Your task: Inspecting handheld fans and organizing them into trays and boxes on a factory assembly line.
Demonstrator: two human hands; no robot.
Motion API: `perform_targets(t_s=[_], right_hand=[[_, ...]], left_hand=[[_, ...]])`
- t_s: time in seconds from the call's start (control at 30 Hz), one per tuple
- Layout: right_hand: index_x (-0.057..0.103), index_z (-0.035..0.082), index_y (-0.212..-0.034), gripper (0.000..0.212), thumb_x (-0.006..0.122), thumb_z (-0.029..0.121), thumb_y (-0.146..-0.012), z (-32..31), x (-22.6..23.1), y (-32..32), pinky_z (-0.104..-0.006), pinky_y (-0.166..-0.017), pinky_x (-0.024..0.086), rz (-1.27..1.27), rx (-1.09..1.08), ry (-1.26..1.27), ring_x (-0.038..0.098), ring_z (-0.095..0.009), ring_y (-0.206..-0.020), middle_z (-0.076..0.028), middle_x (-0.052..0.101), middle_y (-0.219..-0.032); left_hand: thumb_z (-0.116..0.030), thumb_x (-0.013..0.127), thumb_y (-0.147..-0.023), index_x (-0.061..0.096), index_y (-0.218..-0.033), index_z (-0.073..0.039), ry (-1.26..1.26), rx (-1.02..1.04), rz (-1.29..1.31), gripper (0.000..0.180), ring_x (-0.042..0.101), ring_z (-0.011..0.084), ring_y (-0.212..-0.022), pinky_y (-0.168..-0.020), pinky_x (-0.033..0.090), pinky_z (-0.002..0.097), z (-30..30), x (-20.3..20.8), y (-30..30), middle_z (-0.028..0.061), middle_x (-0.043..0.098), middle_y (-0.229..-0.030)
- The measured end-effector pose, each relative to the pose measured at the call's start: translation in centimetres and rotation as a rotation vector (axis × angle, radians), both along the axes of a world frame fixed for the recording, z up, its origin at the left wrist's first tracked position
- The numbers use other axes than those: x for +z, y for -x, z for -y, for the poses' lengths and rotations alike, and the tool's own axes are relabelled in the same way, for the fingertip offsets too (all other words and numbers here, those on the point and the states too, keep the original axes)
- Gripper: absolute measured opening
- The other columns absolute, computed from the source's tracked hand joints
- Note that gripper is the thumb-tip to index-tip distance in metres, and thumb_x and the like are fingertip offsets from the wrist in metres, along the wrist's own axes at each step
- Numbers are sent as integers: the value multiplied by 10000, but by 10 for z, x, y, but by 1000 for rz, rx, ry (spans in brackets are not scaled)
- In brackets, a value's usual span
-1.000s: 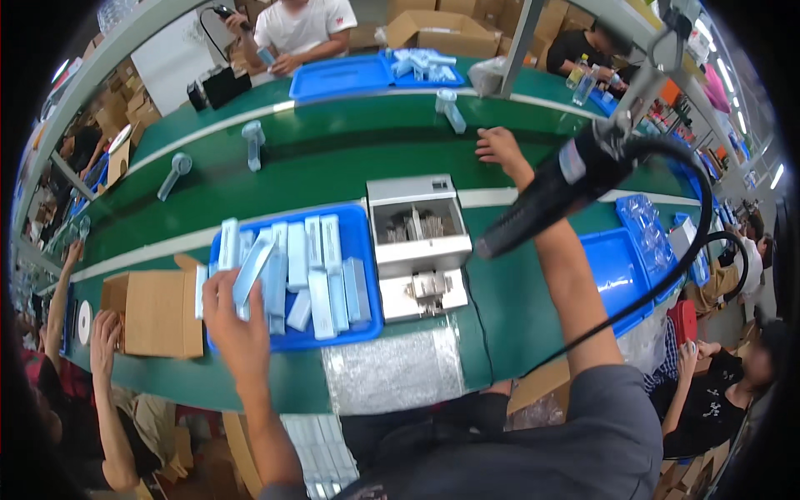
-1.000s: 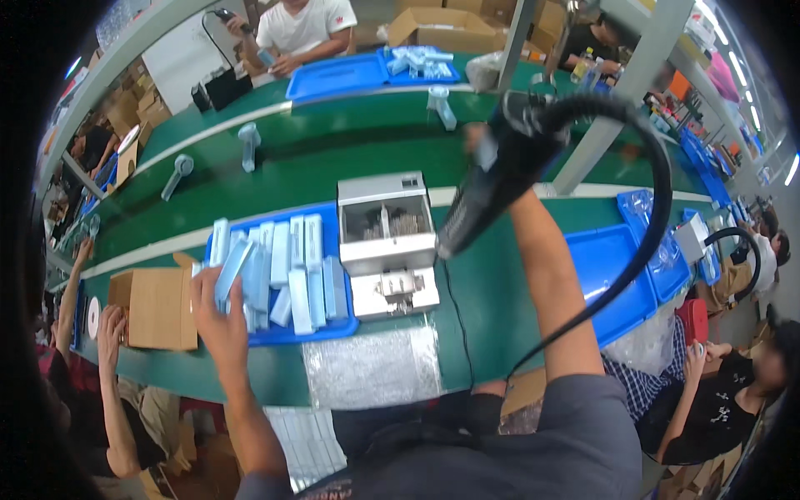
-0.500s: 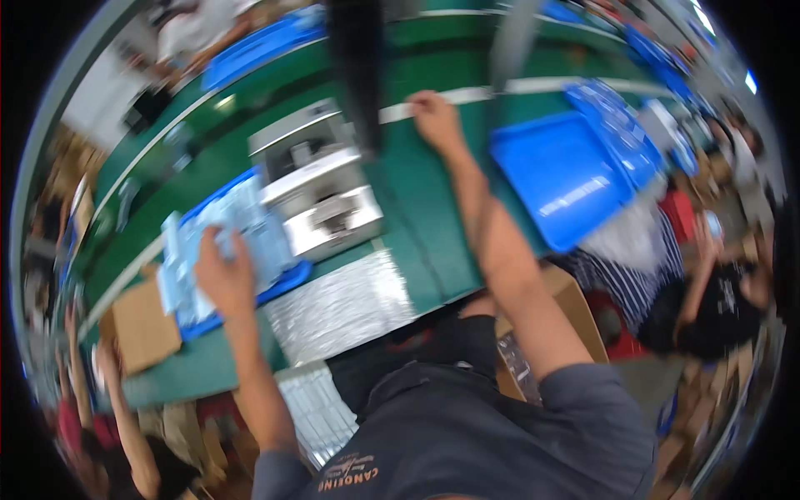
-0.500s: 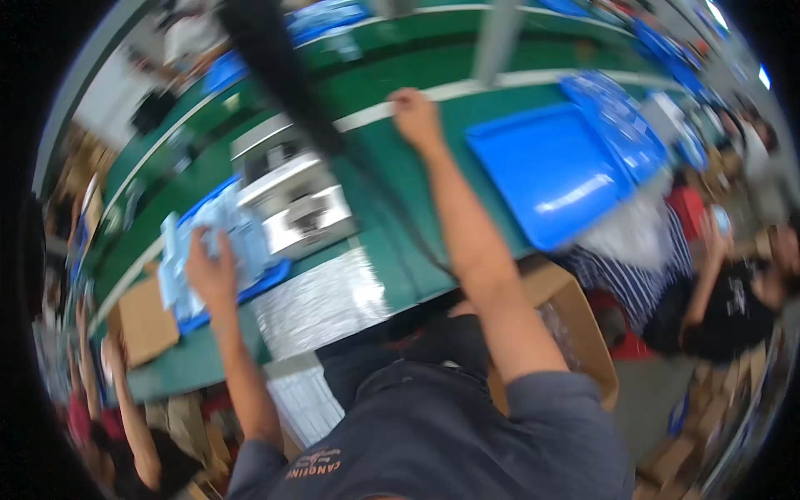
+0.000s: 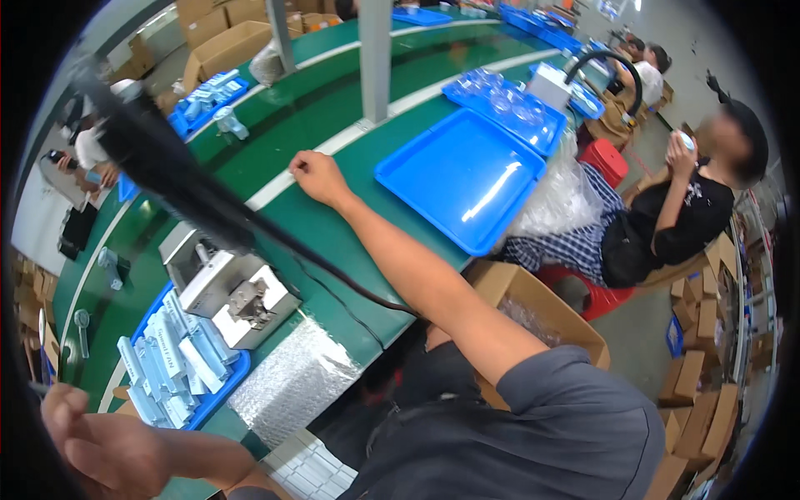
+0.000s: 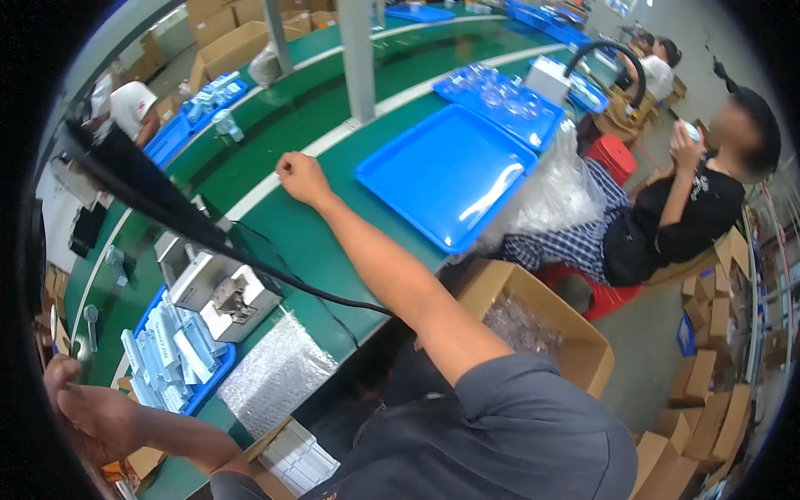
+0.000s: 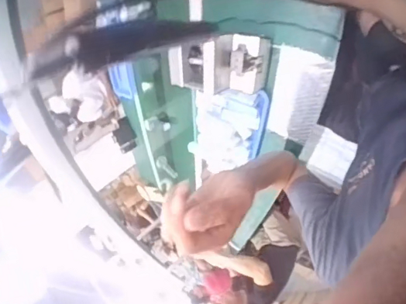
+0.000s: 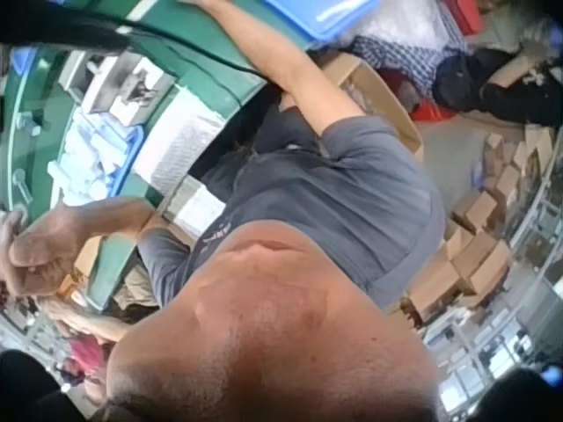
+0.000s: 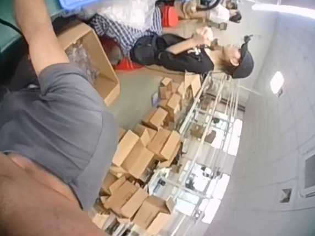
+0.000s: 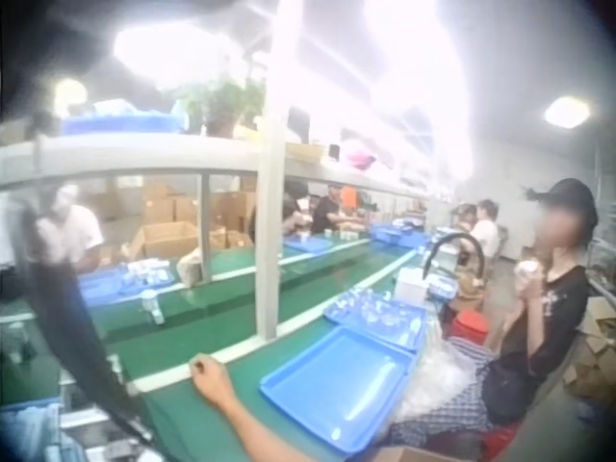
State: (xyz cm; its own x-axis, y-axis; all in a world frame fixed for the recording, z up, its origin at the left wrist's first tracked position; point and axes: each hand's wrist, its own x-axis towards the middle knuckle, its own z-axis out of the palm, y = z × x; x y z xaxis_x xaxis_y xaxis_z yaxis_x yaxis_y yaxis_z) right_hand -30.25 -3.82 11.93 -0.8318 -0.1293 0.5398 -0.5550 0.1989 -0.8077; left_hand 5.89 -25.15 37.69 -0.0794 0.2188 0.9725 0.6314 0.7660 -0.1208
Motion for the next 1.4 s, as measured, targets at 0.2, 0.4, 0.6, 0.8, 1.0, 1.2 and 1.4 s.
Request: perform_targets(t_s=[0.2, 0.4, 0.6, 0.8, 1.0, 1.2, 1.4], right_hand=[[692, 27, -918, 116, 637, 98, -844, 0, -3, 0, -372, -728, 528, -45, 39, -197, 672, -271, -815, -157, 693, -869], [669, -21, -983, 217, 654, 153, -853, -8, -15, 6, -394, -763, 530, -60, 56, -217, 675, -294, -831, -186, 699, -913], [632, 54, -880, 52, 631, 96, -911, -10, -24, 16, -291, -774, 466, -212, 234, -180, 576, -153, -839, -31, 603, -848], [623, 40, -885, 45, 627, 65, -922, -8, -17, 6, -285, -719, 444, -223, 228, -157, 541, -140, -773, -29, 570, -819], [625, 33, -888, 30, 612, 48, -910, -9, -36, 16, -279, -736, 444, -165, 273, -201, 542, -137, -786, -33, 582, -841], [632, 30, -996, 131, 663, 112, -898, -5, 44, -32, -311, -818, 479, 68, 180, -165, 605, -163, -900, -67, 650, -939], [621, -54, -1008, 216, 566, 154, -990, -131, 165, -209, -286, -684, 516, 53, 403, 165, 650, -180, -735, -115, 668, -796]], left_hand=[[-234, 730, -840, 639, -859, -24, 20, 110, 131, 229, 507, 200, -528, -481, 380, 311, -42, -10, 0, 73, 564, -638], [-210, 832, -736, 656, -715, -81, 309, -165, 347, 219, 593, 150, -547, -479, 415, 253, -56, 15, -6, 14, 594, -651], [40, 337, -569, 589, -681, -22, 262, -239, 298, 282, 528, 151, -571, -492, 415, 255, -52, 31, -34, 45, 524, -695], [106, 348, -742, 578, -652, 7, 314, -153, 203, 266, 542, 173, -561, -489, 430, 264, -46, 36, -39, 77, 546, -683], [70, 274, -579, 590, -668, 7, 316, -133, 253, 335, 549, 180, -563, -486, 421, 266, -59, 33, -36, 80, 556, -689], [-247, 734, -653, 608, -667, -26, 306, -63, 250, 255, 564, 181, -542, -469, 401, 267, -62, 35, -37, 59, 570, -665], [-228, 868, -684, 650, -665, -42, 141, -33, 330, 287, 576, 219, -536, -479, 427, 304, -47, 21, -29, 64, 585, -644]])
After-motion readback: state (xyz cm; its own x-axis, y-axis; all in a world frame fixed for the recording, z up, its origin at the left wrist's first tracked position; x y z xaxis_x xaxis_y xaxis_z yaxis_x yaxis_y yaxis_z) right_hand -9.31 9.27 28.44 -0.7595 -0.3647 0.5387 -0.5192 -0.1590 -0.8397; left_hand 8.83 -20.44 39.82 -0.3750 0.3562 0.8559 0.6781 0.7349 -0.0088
